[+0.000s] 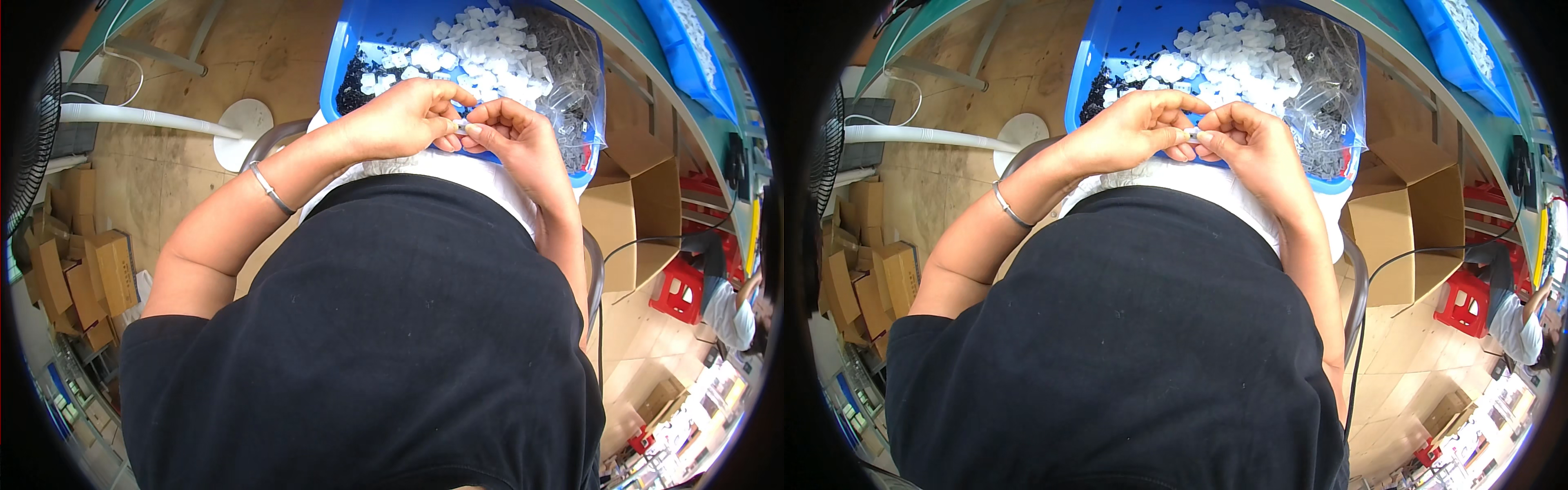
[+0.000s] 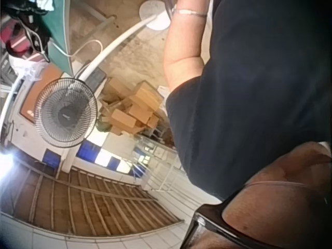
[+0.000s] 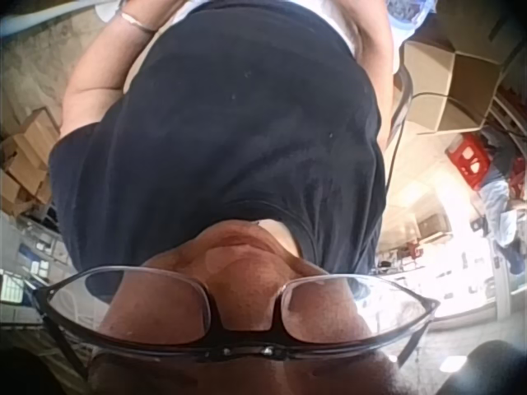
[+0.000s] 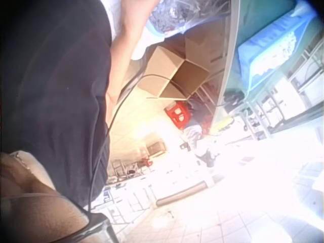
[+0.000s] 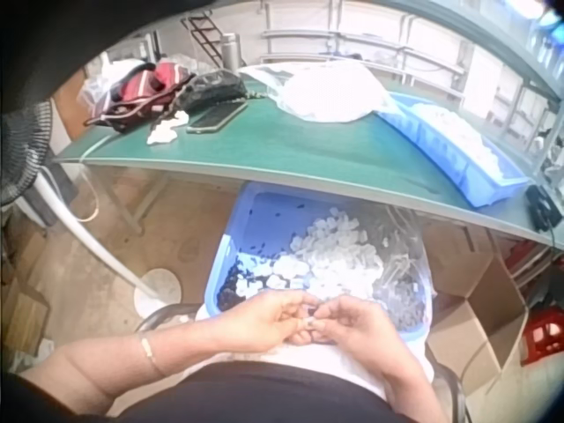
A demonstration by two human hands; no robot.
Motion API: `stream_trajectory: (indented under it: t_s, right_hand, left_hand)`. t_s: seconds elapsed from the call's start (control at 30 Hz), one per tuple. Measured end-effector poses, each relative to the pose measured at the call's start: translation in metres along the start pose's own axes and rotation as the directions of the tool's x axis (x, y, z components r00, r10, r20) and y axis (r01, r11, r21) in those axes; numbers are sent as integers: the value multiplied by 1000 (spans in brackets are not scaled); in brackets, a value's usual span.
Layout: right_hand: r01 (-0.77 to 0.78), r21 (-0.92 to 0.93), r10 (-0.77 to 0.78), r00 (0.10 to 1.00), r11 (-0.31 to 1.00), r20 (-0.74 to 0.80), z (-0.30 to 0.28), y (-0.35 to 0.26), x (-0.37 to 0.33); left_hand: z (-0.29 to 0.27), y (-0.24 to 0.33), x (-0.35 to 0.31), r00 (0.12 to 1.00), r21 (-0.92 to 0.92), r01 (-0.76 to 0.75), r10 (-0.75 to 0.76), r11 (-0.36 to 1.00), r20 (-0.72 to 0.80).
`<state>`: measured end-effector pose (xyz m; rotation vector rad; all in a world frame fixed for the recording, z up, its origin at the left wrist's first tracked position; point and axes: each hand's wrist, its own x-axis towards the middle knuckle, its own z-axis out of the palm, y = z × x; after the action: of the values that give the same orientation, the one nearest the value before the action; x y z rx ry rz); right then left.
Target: The person assembles small white and black plastic components by hand, taking them from a parts bin and fitting them together.
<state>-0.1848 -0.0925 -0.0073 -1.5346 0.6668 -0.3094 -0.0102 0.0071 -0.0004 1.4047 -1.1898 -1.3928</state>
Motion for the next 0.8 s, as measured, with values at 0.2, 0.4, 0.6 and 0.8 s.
stream_trajectory:
  t_s: [0.2,0.4,0.6,0.8]
  right_hand:
    - [-20,66,19,1000,998,15,-1,0,0]
    - [-40,75,39,999,996,10,-3,2,1]
    - [-48,72,49,999,996,-13,-4,2,3]
    - [-21,88,25,999,996,-43,-5,1,-1]
  left_hand:
    - [0,-1,-1,1000,-29,6,-6,1000,-10]
    - [4,-2,-1,998,-39,33,-35,999,-60]
    - [10,-6,2,993,-3,17,-18,1000,-117]
    - [10,-1,1,993,84,5,4,996,-115]
